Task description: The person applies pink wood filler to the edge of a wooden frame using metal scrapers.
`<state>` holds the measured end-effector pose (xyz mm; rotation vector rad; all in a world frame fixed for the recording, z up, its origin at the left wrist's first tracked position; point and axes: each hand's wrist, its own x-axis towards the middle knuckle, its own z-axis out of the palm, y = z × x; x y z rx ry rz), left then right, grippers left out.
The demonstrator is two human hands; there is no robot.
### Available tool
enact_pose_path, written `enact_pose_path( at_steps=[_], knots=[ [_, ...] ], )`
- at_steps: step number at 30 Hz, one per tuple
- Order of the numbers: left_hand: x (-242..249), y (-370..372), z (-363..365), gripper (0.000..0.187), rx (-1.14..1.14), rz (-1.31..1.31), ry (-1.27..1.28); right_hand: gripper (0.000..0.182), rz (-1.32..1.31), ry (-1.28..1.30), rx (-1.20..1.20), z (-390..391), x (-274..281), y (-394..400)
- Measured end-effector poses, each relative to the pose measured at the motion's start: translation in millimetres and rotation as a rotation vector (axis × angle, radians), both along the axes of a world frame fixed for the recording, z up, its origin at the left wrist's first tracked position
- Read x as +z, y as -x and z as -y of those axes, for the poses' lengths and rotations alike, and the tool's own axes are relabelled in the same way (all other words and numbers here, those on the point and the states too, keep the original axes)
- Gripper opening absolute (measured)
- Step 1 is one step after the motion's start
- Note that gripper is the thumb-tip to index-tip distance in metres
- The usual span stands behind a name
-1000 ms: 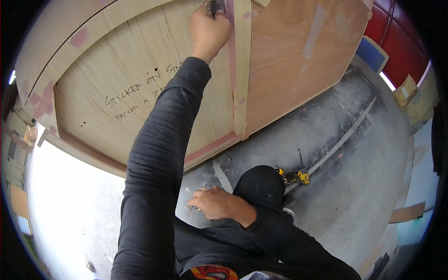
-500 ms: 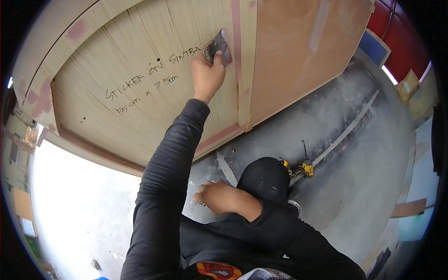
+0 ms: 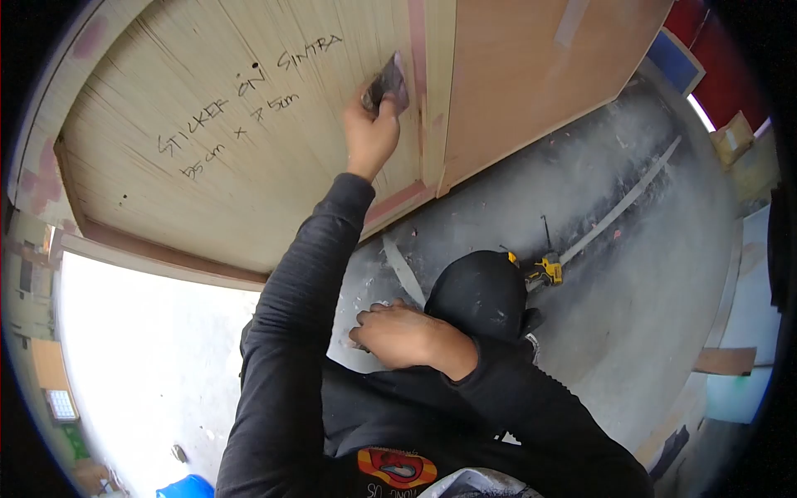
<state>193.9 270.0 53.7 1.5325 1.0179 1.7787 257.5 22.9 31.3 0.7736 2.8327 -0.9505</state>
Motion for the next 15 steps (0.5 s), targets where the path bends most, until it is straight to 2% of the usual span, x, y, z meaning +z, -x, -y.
enact_pose_path(
  at_steps=[3, 5, 8, 12, 15],
  knots=[
    [-54, 17, 22, 0.032, -0.049, 0.004, 0.035, 0.031, 0.034, 0.082, 0.027, 4, 7, -8],
    [-100, 25, 30, 0.033, 0.05, -0.197, 0.184, 0.031, 0.115, 0.137, 0.07, 5, 18, -15],
    [-140, 17, 34, 0.032, 0.007, -0.094, 0.238, 0.031, 0.115, 0.153, 0.064, 9, 18, -26],
    [-140, -7, 19, 0.03, 0.057, -0.079, 0.257, 0.03, 0.056, 0.181, 0.001, 10, 15, -35],
    [-133, -22, 8, 0.029, 0.104, -0.045, 0.131, 0.031, 0.078, 0.158, -0.008, 9, 17, -37]
  ],
)
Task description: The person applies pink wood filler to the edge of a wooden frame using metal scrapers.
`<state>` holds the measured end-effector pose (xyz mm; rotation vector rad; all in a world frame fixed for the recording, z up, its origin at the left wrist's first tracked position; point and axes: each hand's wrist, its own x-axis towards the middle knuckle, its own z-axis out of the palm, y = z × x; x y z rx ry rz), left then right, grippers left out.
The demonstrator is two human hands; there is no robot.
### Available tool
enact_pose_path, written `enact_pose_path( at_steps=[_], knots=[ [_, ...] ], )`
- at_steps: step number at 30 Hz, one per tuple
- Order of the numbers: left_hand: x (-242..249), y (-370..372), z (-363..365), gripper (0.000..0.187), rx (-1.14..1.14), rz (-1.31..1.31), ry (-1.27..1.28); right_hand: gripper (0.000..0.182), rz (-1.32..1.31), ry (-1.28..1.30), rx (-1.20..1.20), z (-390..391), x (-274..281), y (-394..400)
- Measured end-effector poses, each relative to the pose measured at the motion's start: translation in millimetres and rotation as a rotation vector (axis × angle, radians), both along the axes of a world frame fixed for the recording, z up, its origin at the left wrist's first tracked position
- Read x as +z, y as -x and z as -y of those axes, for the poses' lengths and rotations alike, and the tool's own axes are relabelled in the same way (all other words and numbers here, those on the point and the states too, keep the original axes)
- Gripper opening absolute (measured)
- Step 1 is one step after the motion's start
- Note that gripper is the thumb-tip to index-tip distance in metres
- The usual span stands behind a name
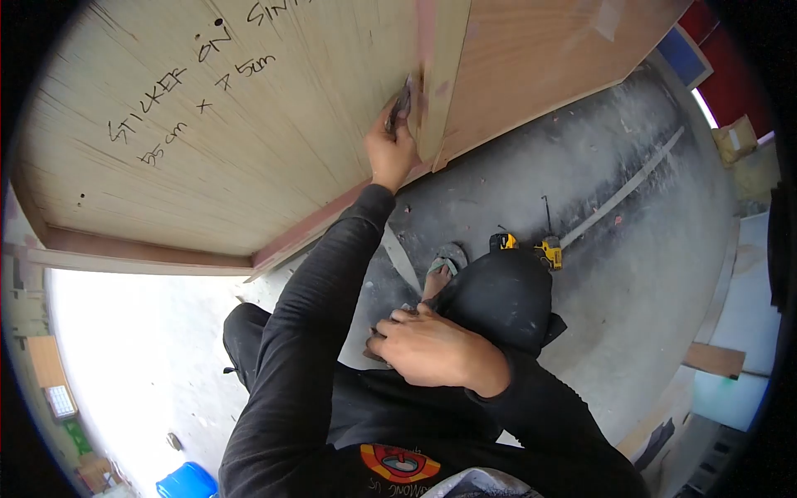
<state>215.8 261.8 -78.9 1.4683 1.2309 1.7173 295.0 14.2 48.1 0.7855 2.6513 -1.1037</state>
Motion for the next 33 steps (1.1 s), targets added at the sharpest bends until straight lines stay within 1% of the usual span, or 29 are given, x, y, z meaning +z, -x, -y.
enact_pose_path(
  at_steps=[2, 5, 9, 11, 12, 14, 15, 17, 18, 20, 21, 23, 27, 28, 29, 30, 32, 33],
  knots=[
    [11, -7, -1, 0.029, 0.049, -0.006, 0.03, 0.033, 0.015, -0.012, 0.002, -1, 2, -1],
    [15, -16, -7, 0.029, 0.092, -0.058, 0.035, 0.033, 0.019, 0.006, -0.01, -2, 2, 0],
    [21, -33, -5, 0.03, 0.123, -0.057, 0.081, 0.033, 0.032, 0.007, -0.026, -3, 3, -1],
    [25, -41, 1, 0.028, 0.137, -0.223, 0.057, 0.033, 0.028, -0.003, -0.036, -2, 3, -1],
    [27, -43, 8, 0.028, 0.136, -0.222, 0.057, 0.033, 0.029, -0.002, -0.037, -1, 2, 0],
    [32, -42, 19, 0.028, 0.11, -0.333, 0.205, 0.033, 0.01, -0.015, -0.041, -1, 2, 1],
    [24, -39, 17, 0.028, 0.115, -0.332, 0.204, 0.033, 0.01, -0.018, -0.036, -1, 4, 1],
    [-2, -30, 14, 0.028, 0.09, -0.2, -0.098, 0.034, 0.036, 0.001, 0.008, -3, 7, 3],
    [-1, -25, 13, 0.028, 0.093, -0.198, -0.102, 0.034, 0.038, -0.003, 0.011, -3, 7, 4],
    [0, -18, 13, 0.028, 0.044, -0.018, 0.08, 0.034, 0.049, -0.008, 0.008, -1, 4, 5],
    [5, -19, 12, 0.028, 0.042, -0.017, 0.082, 0.034, 0.05, -0.005, 0.006, 0, 3, 4],
    [19, -20, 1, 0.028, 0.143, -0.115, 0.099, 0.034, 0.027, -0.043, -0.011, 0, 1, 4],
    [44, -28, -3, 0.029, 0.114, -0.099, 0.109, 0.033, 0.041, -0.038, -0.024, 1, 0, 3],
    [47, -32, -3, 0.03, 0.147, -0.14, 0.078, 0.033, 0.04, -0.04, -0.031, 1, 0, 2],
    [49, -34, -2, 0.031, 0.18, -0.181, 0.048, 0.033, 0.039, -0.041, -0.037, 1, 0, 1],
    [45, -36, 0, 0.031, 0.181, -0.181, 0.047, 0.033, 0.039, -0.041, -0.036, 2, -1, 1],
    [37, -36, 6, 0.032, 0.151, -0.317, -0.02, 0.033, 0.046, -0.063, -0.039, 2, -2, 0],
    [34, -32, 9, 0.032, 0.154, -0.319, -0.022, 0.033, 0.044, -0.065, -0.036, 2, -1, 1]
  ],
)
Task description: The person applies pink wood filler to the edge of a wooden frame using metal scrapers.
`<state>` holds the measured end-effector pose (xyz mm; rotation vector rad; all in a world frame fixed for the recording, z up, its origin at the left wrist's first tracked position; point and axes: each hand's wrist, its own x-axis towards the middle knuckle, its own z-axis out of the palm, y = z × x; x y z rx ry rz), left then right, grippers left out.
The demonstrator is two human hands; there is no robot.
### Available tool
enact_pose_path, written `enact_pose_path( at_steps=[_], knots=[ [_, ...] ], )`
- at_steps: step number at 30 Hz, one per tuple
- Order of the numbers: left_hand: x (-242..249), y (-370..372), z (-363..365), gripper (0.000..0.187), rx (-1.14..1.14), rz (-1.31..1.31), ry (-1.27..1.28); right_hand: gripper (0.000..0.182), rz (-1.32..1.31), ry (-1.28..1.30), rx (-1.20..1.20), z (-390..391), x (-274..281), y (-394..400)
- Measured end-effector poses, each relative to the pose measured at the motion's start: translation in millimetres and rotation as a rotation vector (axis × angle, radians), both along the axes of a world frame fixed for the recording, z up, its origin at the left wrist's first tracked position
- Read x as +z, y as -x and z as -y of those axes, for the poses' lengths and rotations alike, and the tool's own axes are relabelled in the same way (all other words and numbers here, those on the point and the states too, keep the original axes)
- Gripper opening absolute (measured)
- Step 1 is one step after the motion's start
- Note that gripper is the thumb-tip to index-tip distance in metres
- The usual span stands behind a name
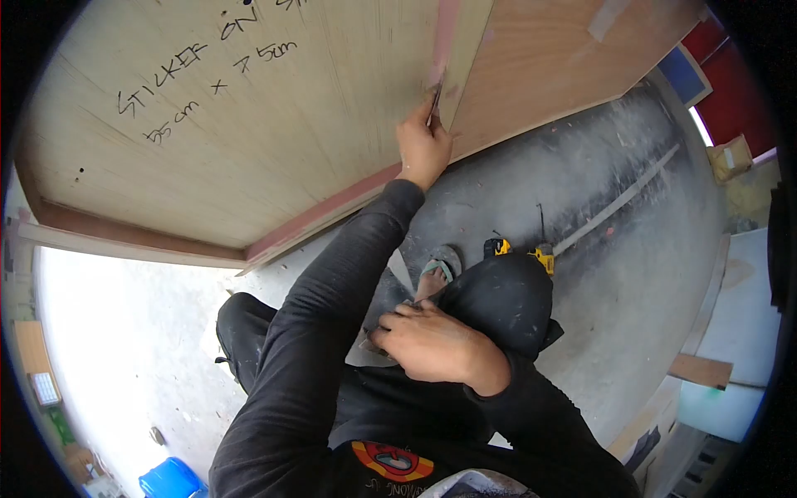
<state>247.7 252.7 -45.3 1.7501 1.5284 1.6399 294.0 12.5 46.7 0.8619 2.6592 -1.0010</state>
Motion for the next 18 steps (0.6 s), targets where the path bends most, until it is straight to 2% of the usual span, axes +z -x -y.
enact_pose_path(
  at_steps=[2, 6, 8, 11, 14, 18],
  knots=[
    [-7, 12, 4, 0.031, -0.167, 0.19, -0.083, 0.034, 0.001, 0.033, -0.003, -1, 1, 2],
    [-5, 17, -13, 0.031, -0.043, 0.237, -0.056, 0.034, 0.01, 0.022, 0.024, 0, 3, 7],
    [16, 11, -13, 0.036, 0.031, 0.072, 0.049, 0.033, -0.032, 0.028, -0.003, 1, 2, 7],
    [15, -10, -20, 0.034, 0.12, 0.037, -0.022, 0.032, -0.028, 0.013, -0.025, 1, 0, 6],
    [27, -33, -9, 0.033, 0.138, -0.023, -0.026, 0.031, 0.012, 0.023, -0.004, -1, 7, 3],
    [28, -29, 12, 0.033, 0.108, -0.048, -0.077, 0.031, -0.016, 0.006, -0.012, 1, 3, 2]
  ],
)
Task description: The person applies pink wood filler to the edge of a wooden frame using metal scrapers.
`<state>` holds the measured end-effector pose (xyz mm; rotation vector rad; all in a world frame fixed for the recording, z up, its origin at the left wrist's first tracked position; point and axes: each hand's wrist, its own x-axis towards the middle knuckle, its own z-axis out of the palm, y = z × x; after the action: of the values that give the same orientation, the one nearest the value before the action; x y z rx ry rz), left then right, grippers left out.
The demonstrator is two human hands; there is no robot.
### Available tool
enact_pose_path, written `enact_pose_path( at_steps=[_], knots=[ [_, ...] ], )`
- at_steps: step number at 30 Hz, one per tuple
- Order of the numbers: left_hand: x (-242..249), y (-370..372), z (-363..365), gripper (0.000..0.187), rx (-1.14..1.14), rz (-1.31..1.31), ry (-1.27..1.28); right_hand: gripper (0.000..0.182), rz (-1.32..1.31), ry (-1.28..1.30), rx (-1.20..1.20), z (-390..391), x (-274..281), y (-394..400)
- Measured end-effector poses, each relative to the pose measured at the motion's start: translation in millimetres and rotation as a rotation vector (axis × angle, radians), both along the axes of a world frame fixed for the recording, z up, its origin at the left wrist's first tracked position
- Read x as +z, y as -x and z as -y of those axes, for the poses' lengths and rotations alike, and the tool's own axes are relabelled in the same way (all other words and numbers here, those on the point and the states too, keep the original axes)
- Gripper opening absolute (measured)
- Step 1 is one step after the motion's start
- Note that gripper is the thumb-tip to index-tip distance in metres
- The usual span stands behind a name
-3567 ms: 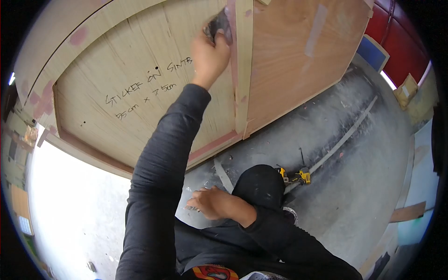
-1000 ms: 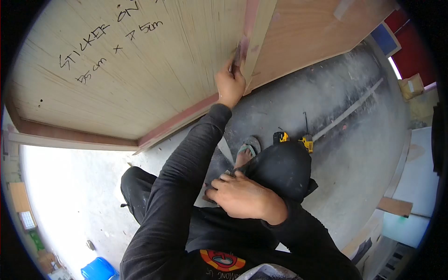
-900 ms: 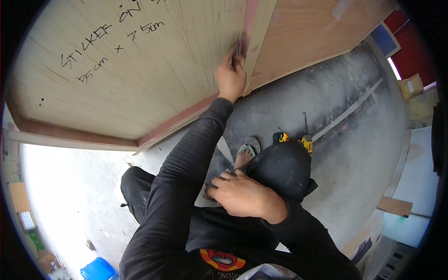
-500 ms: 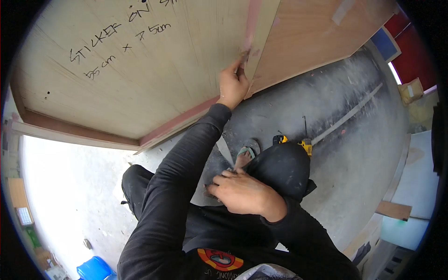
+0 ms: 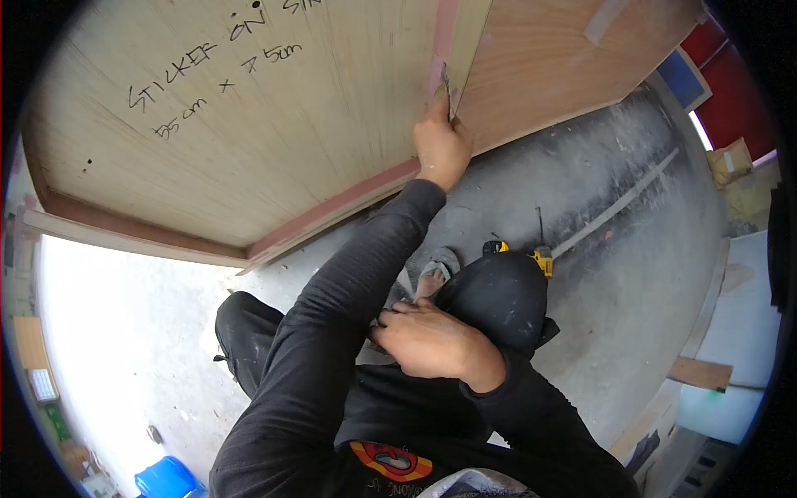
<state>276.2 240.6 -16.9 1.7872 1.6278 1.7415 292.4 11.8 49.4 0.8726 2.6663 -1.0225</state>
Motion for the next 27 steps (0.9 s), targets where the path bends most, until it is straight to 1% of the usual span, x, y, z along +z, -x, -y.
enact_pose_path(
  at_steps=[2, 3, 5, 6, 7, 9, 10, 12, 13, 15, 19, 21, 22, 24, 27],
  knots=[
    [0, 19, 9, 0.033, -0.12, 0.08, 0.148, 0.031, -0.034, 0.007, -0.009, 0, 1, 0],
    [0, 25, 6, 0.033, -0.12, 0.079, 0.143, 0.031, -0.035, 0.002, -0.01, -1, 1, 0],
    [-2, 32, -2, 0.04, -0.053, 0.184, 0.117, 0.031, -0.042, 0.014, -0.007, 2, -1, 1],
    [3, 36, -12, 0.037, -0.089, 0.21, -0.042, 0.031, -0.042, 0.015, -0.011, 3, -2, 1],
    [5, 38, -14, 0.037, -0.09, 0.21, -0.041, 0.032, -0.04, 0.004, -0.017, 4, -3, 1],
    [14, 40, -21, 0.037, -0.1, 0.109, 0.21, 0.033, -0.036, -0.012, -0.021, 3, -3, 1],
    [12, 39, -25, 0.037, -0.101, 0.11, 0.207, 0.033, -0.033, -0.009, -0.022, 3, -2, 0],
    [11, 35, -30, 0.034, -0.115, 0.124, 0.038, 0.034, -0.03, -0.006, -0.025, 2, -3, -3],
    [11, 33, -29, 0.034, -0.116, 0.124, 0.039, 0.034, -0.028, -0.005, -0.023, 3, -4, -5],
    [12, 30, -25, 0.032, -0.087, 0.017, -0.008, 0.035, -0.026, -0.003, -0.022, 3, -4, -6],
    [4, 31, -5, 0.031, -0.124, 0.043, 0.022, 0.034, -0.036, -0.007, -0.016, 2, -4, -4],
    [1, 36, -1, 0.032, -0.215, 0.215, 0.068, 0.034, -0.045, -0.014, -0.012, 3, -4, -3],
    [3, 37, -4, 0.032, -0.217, 0.215, 0.068, 0.034, -0.053, -0.012, -0.006, 3, -3, -2],
    [10, 40, -15, 0.032, -0.054, 0.122, 0.043, 0.034, -0.061, -0.007, -0.004, 5, -3, -1],
    [22, 43, -29, 0.034, -0.056, 0.105, 0.064, 0.035, -0.028, -0.022, -0.026, 4, -3, -2]
  ],
)
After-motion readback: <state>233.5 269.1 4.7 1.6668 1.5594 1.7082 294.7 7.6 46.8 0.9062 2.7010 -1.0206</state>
